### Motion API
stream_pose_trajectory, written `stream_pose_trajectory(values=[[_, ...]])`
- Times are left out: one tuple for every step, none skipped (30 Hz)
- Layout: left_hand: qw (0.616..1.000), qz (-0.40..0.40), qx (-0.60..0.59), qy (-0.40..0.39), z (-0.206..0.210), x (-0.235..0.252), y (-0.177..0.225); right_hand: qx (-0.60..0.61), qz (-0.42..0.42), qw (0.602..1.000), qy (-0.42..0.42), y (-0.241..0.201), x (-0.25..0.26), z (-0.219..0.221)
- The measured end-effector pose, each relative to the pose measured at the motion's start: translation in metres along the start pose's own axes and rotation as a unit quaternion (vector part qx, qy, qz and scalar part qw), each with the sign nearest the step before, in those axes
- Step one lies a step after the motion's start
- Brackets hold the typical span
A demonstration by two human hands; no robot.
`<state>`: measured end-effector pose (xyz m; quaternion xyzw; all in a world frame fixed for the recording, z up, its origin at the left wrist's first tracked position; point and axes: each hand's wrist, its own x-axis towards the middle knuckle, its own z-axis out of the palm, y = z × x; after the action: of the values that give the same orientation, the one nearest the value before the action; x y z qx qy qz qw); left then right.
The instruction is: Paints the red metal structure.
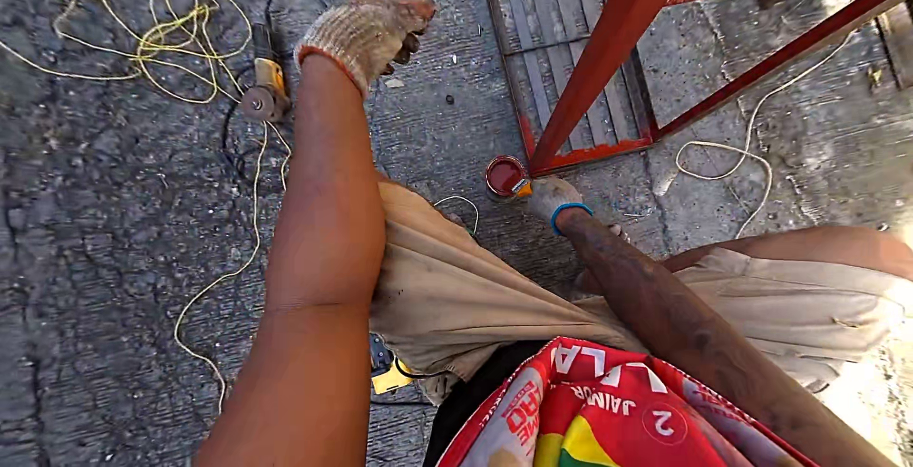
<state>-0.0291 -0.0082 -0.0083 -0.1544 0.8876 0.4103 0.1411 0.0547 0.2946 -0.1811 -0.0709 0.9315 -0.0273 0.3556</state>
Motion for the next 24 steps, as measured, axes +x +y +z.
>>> stream_pose_trajectory(values=[[1.0,0.003,0.001,-0.003,0.0,0.001,-0.001,0.009,-0.001,1.0,-0.008,0.005,0.001,-0.001],[1.0,0.006,0.003,-0.004,0.001,0.001,0.0,0.016,-0.008,1.0,-0.013,0.01,0.003,-0.003],[1.0,0.011,0.006,-0.002,0.002,0.002,0.0,0.024,-0.017,1.0,-0.011,0.014,0.006,-0.004],[1.0,0.018,0.009,-0.001,0.003,0.003,0.001,0.031,-0.027,0.999,-0.004,0.017,0.008,-0.006],[1.0,0.025,0.011,-0.004,0.002,0.003,0.003,0.035,-0.035,0.999,-0.001,0.018,0.009,-0.007],[0.999,0.029,0.013,-0.006,0.003,0.003,0.005,0.042,-0.037,0.998,0.0,0.017,0.011,-0.008],[0.999,0.032,0.016,-0.009,0.004,0.004,0.006,0.05,-0.034,0.998,-0.007,0.015,0.013,-0.009],[0.999,0.028,0.021,-0.008,0.007,0.005,0.007,0.059,-0.027,0.998,-0.016,0.013,0.015,-0.009],[0.999,0.019,0.028,-0.008,0.01,0.006,0.01,0.071,-0.017,0.997,-0.024,0.011,0.017,-0.008],[0.999,0.011,0.029,-0.011,0.011,0.006,0.013,0.091,-0.002,0.995,-0.031,0.009,0.019,-0.008],[0.999,0.006,0.029,-0.015,0.012,0.006,0.014,0.126,0.02,0.991,-0.04,0.007,0.021,-0.008],[0.999,0.003,0.032,-0.017,0.013,0.006,0.015,0.171,0.047,0.983,-0.052,0.006,0.021,-0.009],[0.999,0.001,0.035,-0.019,0.014,0.006,0.016,0.227,0.078,0.968,-0.068,0.006,0.021,-0.012],[0.999,0.0,0.037,-0.021,0.015,0.006,0.016,0.285,0.108,0.949,-0.084,0.008,0.021,-0.014],[0.999,0.001,0.038,-0.024,0.015,0.005,0.016,0.338,0.13,0.927,-0.095,0.011,0.02,-0.016],[0.999,0.002,0.04,-0.023,0.015,0.004,0.015,0.382,0.144,0.907,-0.106,0.014,0.019,-0.017],[0.999,0.001,0.04,-0.022,0.015,0.004,0.015,0.414,0.148,0.891,-0.114,0.018,0.017,-0.018],[0.999,0.002,0.04,-0.02,0.015,0.004,0.014,0.441,0.147,0.878,-0.117,0.021,0.016,-0.016],[0.999,0.003,0.039,-0.018,0.015,0.004,0.013,0.463,0.144,0.866,-0.12,0.024,0.015,-0.013],[0.999,0.004,0.04,-0.017,0.014,0.005,0.012,0.483,0.143,0.855,-0.126,0.025,0.015,-0.012],[0.999,0.004,0.043,-0.014,0.013,0.006,0.012,0.495,0.146,0.847,-0.128,0.026,0.017,-0.01],[0.999,0.002,0.045,-0.017,0.013,0.006,0.012,0.504,0.151,0.84,-0.132,0.026,0.017,-0.008],[0.999,0.001,0.044,-0.02,0.012,0.007,0.012,0.513,0.155,0.833,-0.134,0.025,0.018,-0.007],[0.999,-0.001,0.04,-0.022,0.012,0.007,0.011,0.519,0.158,0.829,-0.137,0.026,0.017,-0.007]])
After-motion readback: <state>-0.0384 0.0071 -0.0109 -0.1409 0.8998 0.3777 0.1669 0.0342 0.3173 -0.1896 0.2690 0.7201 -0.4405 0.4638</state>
